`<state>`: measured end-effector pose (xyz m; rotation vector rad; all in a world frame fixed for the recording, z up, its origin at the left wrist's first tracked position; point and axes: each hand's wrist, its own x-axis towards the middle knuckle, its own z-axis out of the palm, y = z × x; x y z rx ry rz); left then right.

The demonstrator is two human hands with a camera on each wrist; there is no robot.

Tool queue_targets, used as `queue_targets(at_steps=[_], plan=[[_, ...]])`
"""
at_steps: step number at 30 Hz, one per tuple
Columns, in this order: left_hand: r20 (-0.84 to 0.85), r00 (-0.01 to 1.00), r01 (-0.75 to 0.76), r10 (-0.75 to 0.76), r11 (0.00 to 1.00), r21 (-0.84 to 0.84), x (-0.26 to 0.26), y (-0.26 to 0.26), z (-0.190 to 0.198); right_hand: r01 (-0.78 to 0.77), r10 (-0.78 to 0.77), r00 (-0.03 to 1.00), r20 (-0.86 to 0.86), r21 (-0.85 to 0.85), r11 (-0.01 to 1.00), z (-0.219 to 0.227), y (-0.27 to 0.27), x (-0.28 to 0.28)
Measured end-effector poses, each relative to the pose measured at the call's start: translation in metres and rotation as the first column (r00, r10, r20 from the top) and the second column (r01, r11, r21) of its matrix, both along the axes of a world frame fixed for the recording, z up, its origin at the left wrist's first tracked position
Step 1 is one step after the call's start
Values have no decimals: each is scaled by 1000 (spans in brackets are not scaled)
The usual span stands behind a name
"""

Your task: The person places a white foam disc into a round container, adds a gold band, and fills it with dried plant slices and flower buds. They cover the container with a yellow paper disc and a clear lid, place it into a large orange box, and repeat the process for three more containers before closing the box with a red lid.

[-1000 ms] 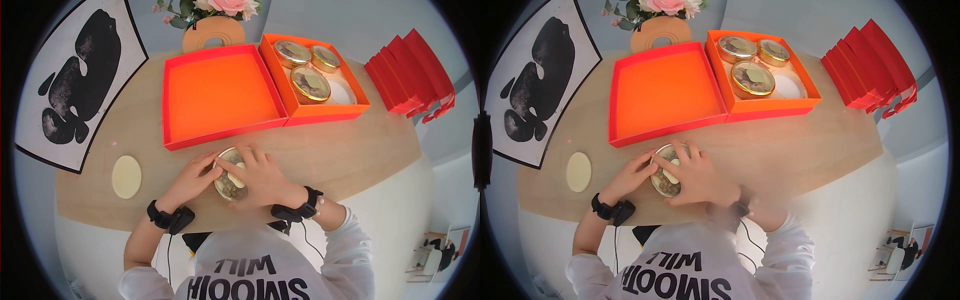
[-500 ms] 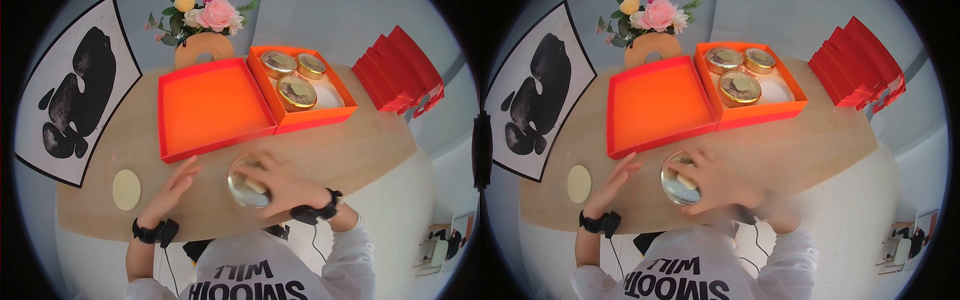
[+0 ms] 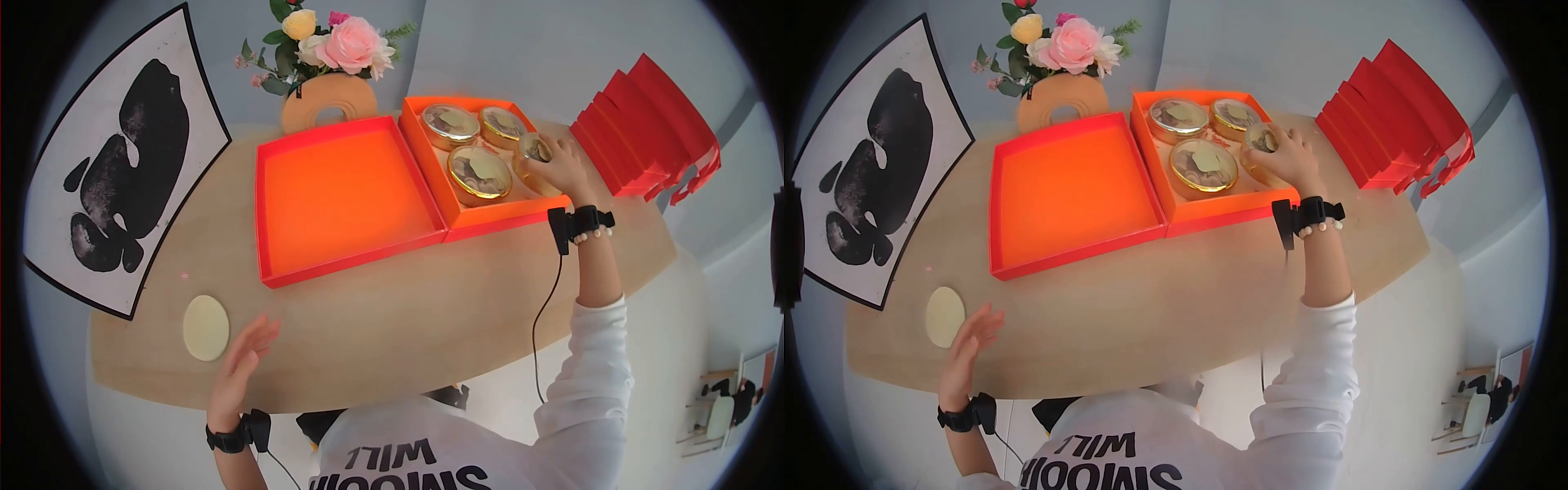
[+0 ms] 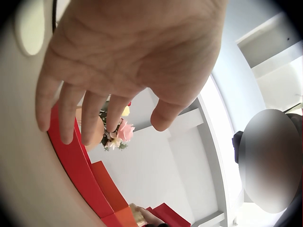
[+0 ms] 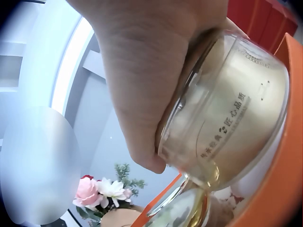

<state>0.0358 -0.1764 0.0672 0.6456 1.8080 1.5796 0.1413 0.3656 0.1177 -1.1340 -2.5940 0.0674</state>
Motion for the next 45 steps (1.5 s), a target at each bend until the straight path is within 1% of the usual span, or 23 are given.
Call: queue_targets(at_steps=[1,4,7,10,13,16,19,22,25,28,31,34,37,38,40,41,42,43,44,45], plan=[[2,1000,-27,27,1000,-3,1,-4,-1,43,-42,999,16,-28,999,-6,9,-7],[26,998,-64,64,998,4,2,-10,-8,57,-45,992,116,-106,993,-10,2,-11],[53,995,-89,90,996,-12,2,-9,-10,117,-99,989,107,-185,976,-34,16,-11],[62,994,-83,84,996,-26,1,-4,-12,173,-145,977,158,-179,968,-30,8,-15],[53,996,-67,68,997,-29,0,4,-10,210,-180,963,202,-136,968,-25,-3,-19],[37,999,-37,37,999,-8,0,7,-8,197,-176,968,181,-109,974,-30,0,-18],[16,1000,-25,24,1000,10,0,5,-6,152,-131,980,147,-148,977,-24,4,-16],[41,999,-26,25,999,35,-3,-2,-11,166,-161,984,81,-61,984,-39,11,-18],[66,997,-48,46,998,29,-3,-3,-14,197,-193,972,134,-15,980,-40,1,-19],[30,999,-41,41,999,-8,-3,-2,-18,128,-86,982,167,-259,957,-32,13,-16],[18,999,-27,27,1000,-11,-3,-1,-15,193,-152,963,220,-178,965,-33,4,-20],[50,998,-28,29,999,-16,-5,2,-17,184,-138,954,265,-155,971,-31,2,-18],[24,1000,-9,10,1000,-16,-4,11,-14,212,-155,933,324,-150,966,-27,0,-21],[13,1000,9,-8,1000,-11,-3,13,-13,214,-168,924,343,-100,972,-27,-2,-22],[-6,999,37,-37,999,-3,0,13,-9,100,-101,965,241,17,995,-27,0,-23],[11,999,37,-37,999,22,0,9,-9,48,-62,979,193,79,996,-26,0,-24],[29,999,35,-37,998,54,0,7,-11,-40,42,999,-4,152,988,-19,-16,-26],[48,998,30,-34,995,91,0,7,-13,-116,164,968,-189,243,963,-15,-35,-28],[78,997,20,-27,996,91,-2,5,-16,-306,375,883,-282,258,916,10,-81,-32],[109,994,10,-19,996,87,-5,2,-19,-431,444,864,-238,108,896,15,-118,-33]])
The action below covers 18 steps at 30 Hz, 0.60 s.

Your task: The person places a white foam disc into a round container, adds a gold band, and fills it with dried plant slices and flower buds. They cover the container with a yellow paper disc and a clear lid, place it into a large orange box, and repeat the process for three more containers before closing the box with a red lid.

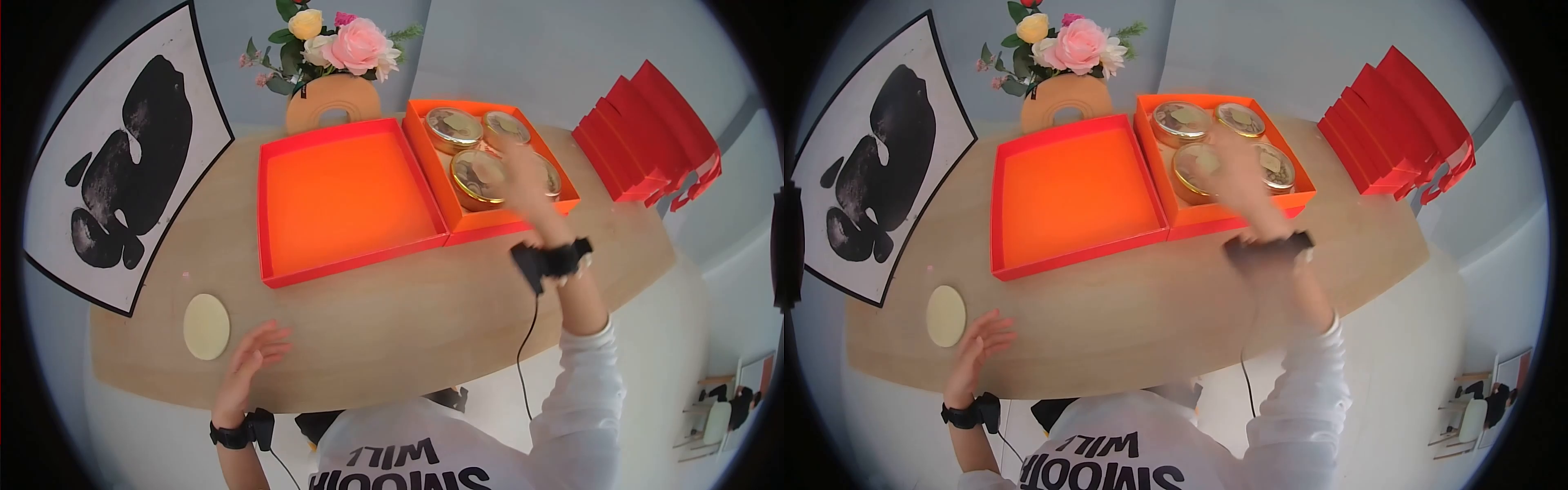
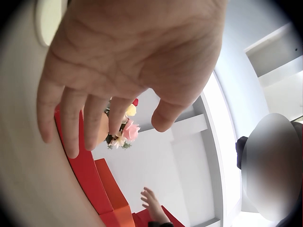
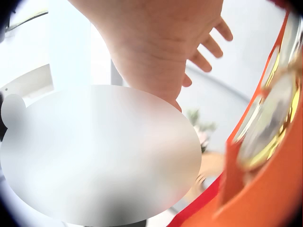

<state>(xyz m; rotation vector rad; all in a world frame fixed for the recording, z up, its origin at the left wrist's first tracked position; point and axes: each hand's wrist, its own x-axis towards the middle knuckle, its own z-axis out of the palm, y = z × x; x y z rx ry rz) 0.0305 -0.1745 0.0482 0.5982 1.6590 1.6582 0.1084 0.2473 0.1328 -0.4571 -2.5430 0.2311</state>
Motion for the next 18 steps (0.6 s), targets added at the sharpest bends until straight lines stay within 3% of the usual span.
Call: queue_targets(at_steps=[1,2,3,4,6,9,12,18], plan=[[29,1000,-5,5,1000,-7,-1,-2,-2,-224,226,974,29,-59,973,-11,-25,-9],[37,999,-21,21,1000,-7,-1,0,-2,-474,484,873,-60,136,870,-27,-57,-12],[45,998,-34,34,999,-7,-2,3,0,-563,547,824,149,104,820,-37,-84,-18],[50,998,-47,47,999,-8,-1,5,2,-575,552,817,163,285,767,-56,-108,-29],[-11,1000,-20,20,1000,20,5,9,9,-521,508,852,124,289,803,-87,-144,-52],[-80,997,19,-15,999,49,11,4,16,-540,454,788,415,113,834,-97,-163,-77],[-79,997,5,1,997,77,17,-11,9,-562,538,730,422,-79,824,-104,-164,-89],[-40,997,-62,66,994,85,27,-24,6,-578,588,785,198,-110,809,-80,-167,-60]])
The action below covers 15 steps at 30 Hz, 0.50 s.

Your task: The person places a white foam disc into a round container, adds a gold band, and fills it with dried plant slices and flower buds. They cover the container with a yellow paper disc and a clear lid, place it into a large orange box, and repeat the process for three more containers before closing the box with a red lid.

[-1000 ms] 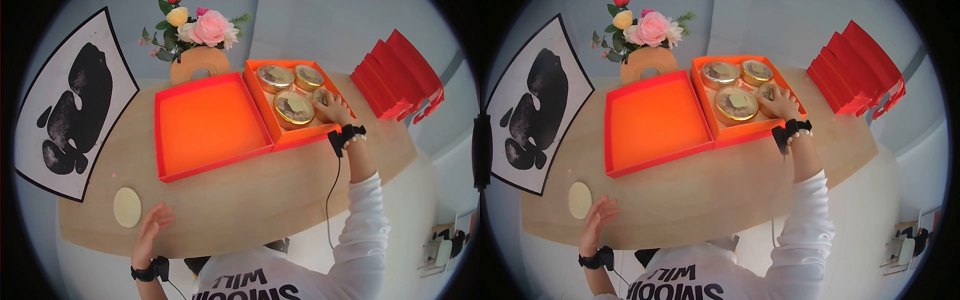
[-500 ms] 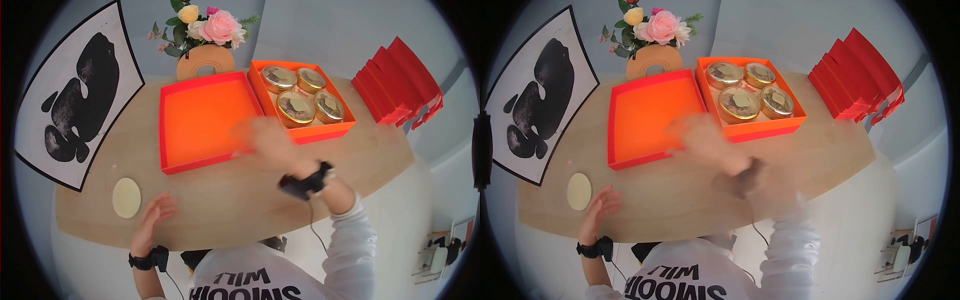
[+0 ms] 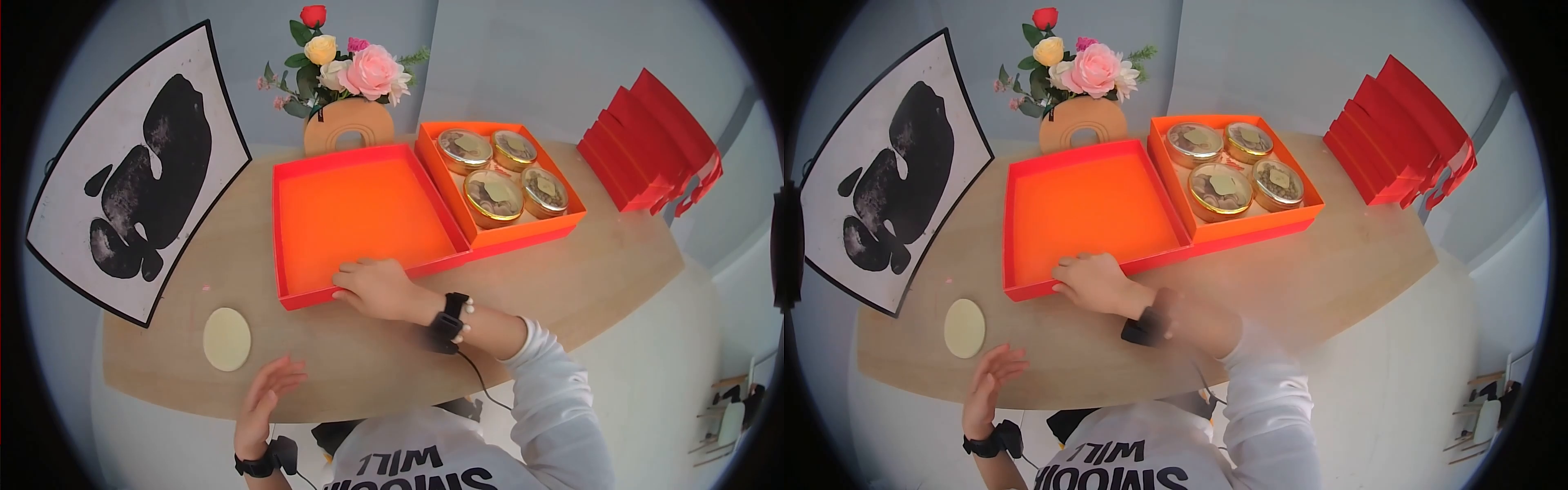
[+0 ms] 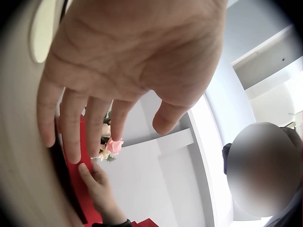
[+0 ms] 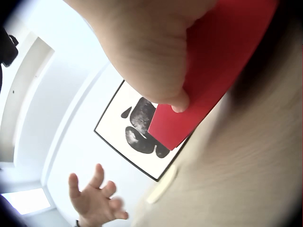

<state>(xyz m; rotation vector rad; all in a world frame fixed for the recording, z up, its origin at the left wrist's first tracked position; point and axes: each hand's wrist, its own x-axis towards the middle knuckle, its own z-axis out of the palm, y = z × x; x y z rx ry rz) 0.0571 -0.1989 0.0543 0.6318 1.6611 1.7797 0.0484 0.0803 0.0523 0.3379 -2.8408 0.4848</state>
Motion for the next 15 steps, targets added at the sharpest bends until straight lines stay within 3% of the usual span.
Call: queue_targets(at_steps=[6,9,11,12,13,15], plan=[[-14,996,83,-83,996,25,-5,10,9,68,-154,949,-274,-301,951,47,8,33],[-10,991,134,-133,991,30,-10,22,16,27,-292,862,-413,-540,841,63,26,44],[-30,981,194,-193,980,38,-13,33,23,-67,-396,827,-400,-768,637,66,40,51],[-41,974,225,-223,973,42,-15,39,27,-172,-446,816,-367,-891,420,70,40,61],[-43,970,241,-239,970,39,-16,46,31,-260,-536,753,-382,-921,291,76,41,66],[-42,963,267,-266,963,36,-17,60,38,-368,-577,721,-383,-918,150,69,75,83]])
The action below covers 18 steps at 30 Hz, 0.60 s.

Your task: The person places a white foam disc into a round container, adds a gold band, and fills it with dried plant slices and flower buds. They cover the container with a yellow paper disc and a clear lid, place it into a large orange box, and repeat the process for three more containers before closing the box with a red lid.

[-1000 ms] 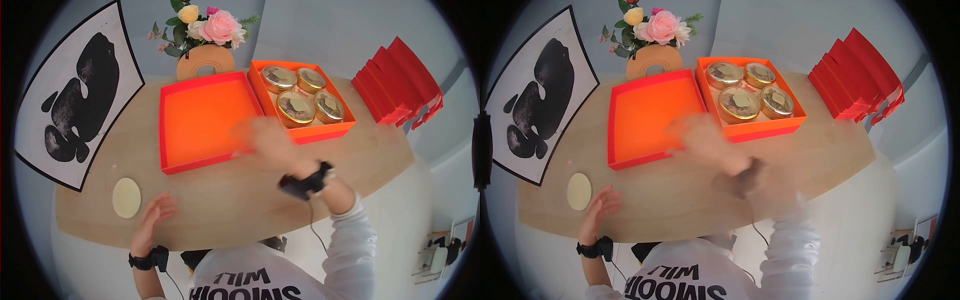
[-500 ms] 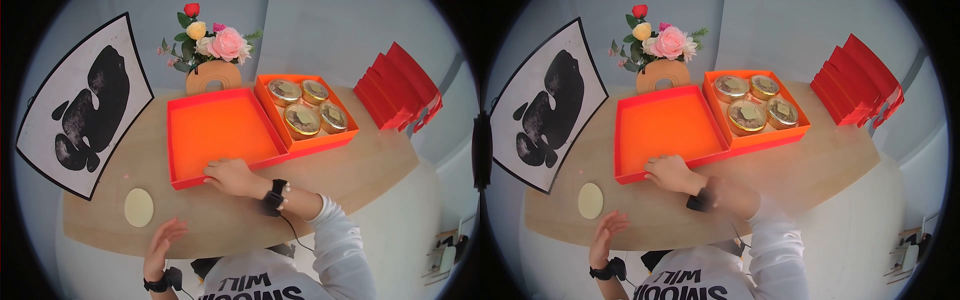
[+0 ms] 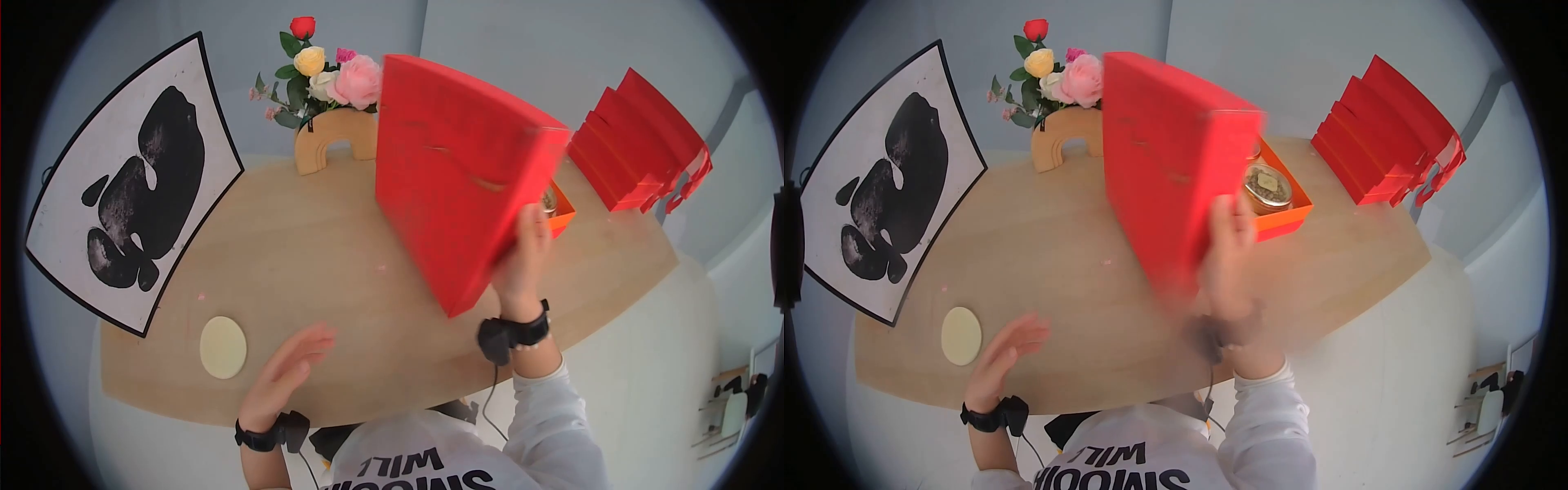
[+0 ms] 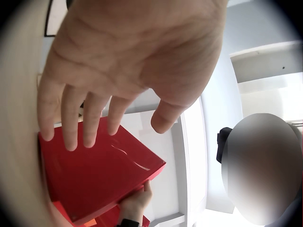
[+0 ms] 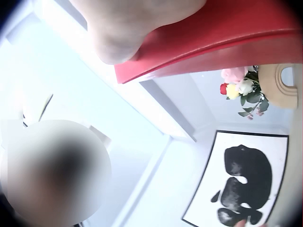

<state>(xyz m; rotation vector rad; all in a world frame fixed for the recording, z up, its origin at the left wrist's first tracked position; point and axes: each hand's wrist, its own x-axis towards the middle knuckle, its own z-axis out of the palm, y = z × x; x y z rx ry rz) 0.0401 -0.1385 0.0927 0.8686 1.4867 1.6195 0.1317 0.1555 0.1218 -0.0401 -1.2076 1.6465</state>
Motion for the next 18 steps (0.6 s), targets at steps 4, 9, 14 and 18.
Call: queue_targets(at_steps=[4,9,14,18], plan=[[55,998,45,-44,999,-3,-7,40,4,102,-139,986,-97,-317,943,20,24,32],[117,986,123,-121,992,-6,-17,121,-25,88,-226,952,-206,-525,847,10,77,49],[154,981,107,-120,990,86,4,209,-32,192,-328,921,-210,-487,852,-21,127,40],[-4,1000,-6,7,982,188,14,257,-42,111,-318,924,-210,-650,752,-41,145,35]])
